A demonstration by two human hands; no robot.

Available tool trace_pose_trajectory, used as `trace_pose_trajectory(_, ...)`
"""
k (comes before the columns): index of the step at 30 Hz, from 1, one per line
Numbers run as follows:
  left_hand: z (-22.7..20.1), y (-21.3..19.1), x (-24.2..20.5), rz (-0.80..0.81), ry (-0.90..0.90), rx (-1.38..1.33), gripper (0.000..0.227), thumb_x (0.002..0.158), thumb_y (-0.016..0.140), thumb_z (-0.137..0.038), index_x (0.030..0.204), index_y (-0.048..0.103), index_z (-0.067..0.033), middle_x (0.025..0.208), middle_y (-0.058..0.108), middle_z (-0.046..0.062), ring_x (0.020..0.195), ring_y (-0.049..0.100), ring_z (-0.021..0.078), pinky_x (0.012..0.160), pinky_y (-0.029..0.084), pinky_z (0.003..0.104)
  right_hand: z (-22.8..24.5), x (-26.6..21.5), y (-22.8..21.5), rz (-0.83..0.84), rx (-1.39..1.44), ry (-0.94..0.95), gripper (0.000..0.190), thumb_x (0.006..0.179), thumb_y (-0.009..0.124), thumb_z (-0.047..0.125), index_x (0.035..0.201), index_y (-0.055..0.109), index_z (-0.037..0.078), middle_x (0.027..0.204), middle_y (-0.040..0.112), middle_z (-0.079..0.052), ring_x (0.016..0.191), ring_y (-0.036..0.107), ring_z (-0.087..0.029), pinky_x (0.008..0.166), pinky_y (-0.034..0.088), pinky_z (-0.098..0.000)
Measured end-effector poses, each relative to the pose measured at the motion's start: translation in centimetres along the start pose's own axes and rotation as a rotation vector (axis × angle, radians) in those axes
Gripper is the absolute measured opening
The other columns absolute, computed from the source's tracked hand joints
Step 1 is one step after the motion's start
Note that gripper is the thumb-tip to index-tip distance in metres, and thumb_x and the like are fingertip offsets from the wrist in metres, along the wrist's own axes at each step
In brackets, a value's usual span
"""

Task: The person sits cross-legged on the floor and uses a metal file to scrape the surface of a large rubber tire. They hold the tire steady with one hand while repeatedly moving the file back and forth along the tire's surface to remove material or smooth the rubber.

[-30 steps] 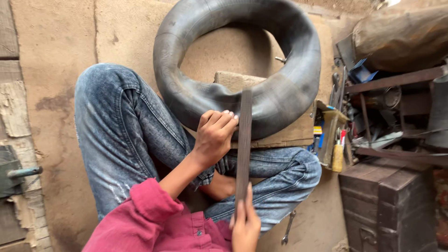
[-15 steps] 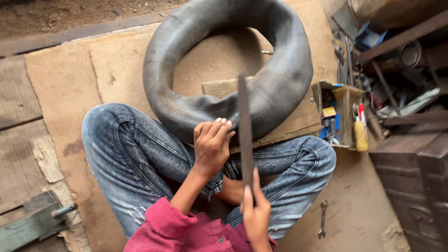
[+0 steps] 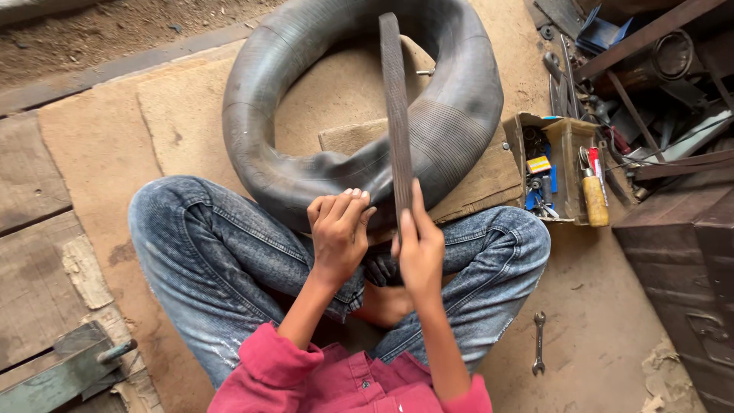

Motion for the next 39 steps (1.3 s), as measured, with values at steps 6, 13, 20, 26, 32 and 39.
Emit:
trace_pose_trajectory(6,0.6,0.5,0.1,0.032,-0.028,-0.031,0.023,0.088,0.074,-0.007,0.11,0.071,-0.0044,0.111,0.071,0.008,0.108,0.063,0.0248,0.102,0.038,0.039,-2.2,-13.7,-4.1,-0.054,-0.461,-0.062,0.049,0.1,0.055,0.013,0.149,0.051,0.008,0.066,0.062,-0.002,0.054,0.048,-0.004,0.047,0.045,-0.0244)
trace_pose_trajectory(13,0.5,0.4,0.0,0.023,0.021,-0.01,0.026,0.09,0.075,-0.01,0.114,0.07,-0.0026,0.111,0.07,0.008,0.108,0.063,0.0245,0.1,0.037,0.039,-1.4,-2.8,-0.1,-0.045,-0.316,0.027,0.051,0.103,0.053,0.012,0.154,0.048,0.015,0.061,0.042,-0.001,0.051,0.039,-0.006,0.045,0.037,-0.0267)
trace_pose_trajectory(20,0.4,0.0,0.2,0.012,0.01,-0.037,0.025,0.09,0.074,-0.01,0.114,0.071,-0.0035,0.111,0.071,0.007,0.108,0.063,0.0245,0.101,0.038,0.039,-0.1,-3.4,-0.3,-0.103,-0.298,0.05,0.052,0.102,0.052,0.01,0.153,0.047,0.015,0.058,0.043,-0.002,0.047,0.041,-0.006,0.043,0.04,-0.0287)
trace_pose_trajectory(26,0.5,0.2,0.0,0.043,-0.007,-0.041,0.021,0.089,0.072,-0.007,0.11,0.07,-0.0033,0.109,0.07,0.008,0.108,0.063,0.0256,0.101,0.038,0.04,-0.5,-12.0,-3.1,-0.096,-0.693,-0.054,0.048,0.097,0.058,0.012,0.145,0.056,0.014,0.061,0.054,-0.021,0.042,0.05,-0.018,0.045,0.044,-0.0362)
trace_pose_trajectory(32,0.2,-0.1,0.2,0.04,0.033,-0.019,0.022,0.091,0.071,-0.01,0.111,0.069,-0.0016,0.108,0.068,0.009,0.105,0.061,0.0262,0.1,0.037,0.041,3.0,-0.9,-0.1,-0.088,-0.676,-0.111,0.045,0.1,0.06,0.013,0.145,0.059,0.016,0.062,0.042,-0.025,0.048,0.035,-0.025,0.049,0.04,-0.0399)
trace_pose_trajectory(39,-0.2,-0.2,0.1,0.015,0.022,-0.054,0.021,0.091,0.072,-0.01,0.111,0.07,-0.0031,0.109,0.069,0.007,0.105,0.061,0.0254,0.101,0.037,0.04,2.5,-4.4,-0.5,-0.15,-0.571,-0.163,0.049,0.1,0.058,0.009,0.148,0.054,0.012,0.067,0.04,-0.026,0.052,0.037,-0.026,0.049,0.044,-0.0389)
Point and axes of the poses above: each hand's wrist, its own x-axis towards the middle knuckle, its own y-axis out of the palm, z = x × y, the point moved 7 cm from there along x, towards the middle knuckle
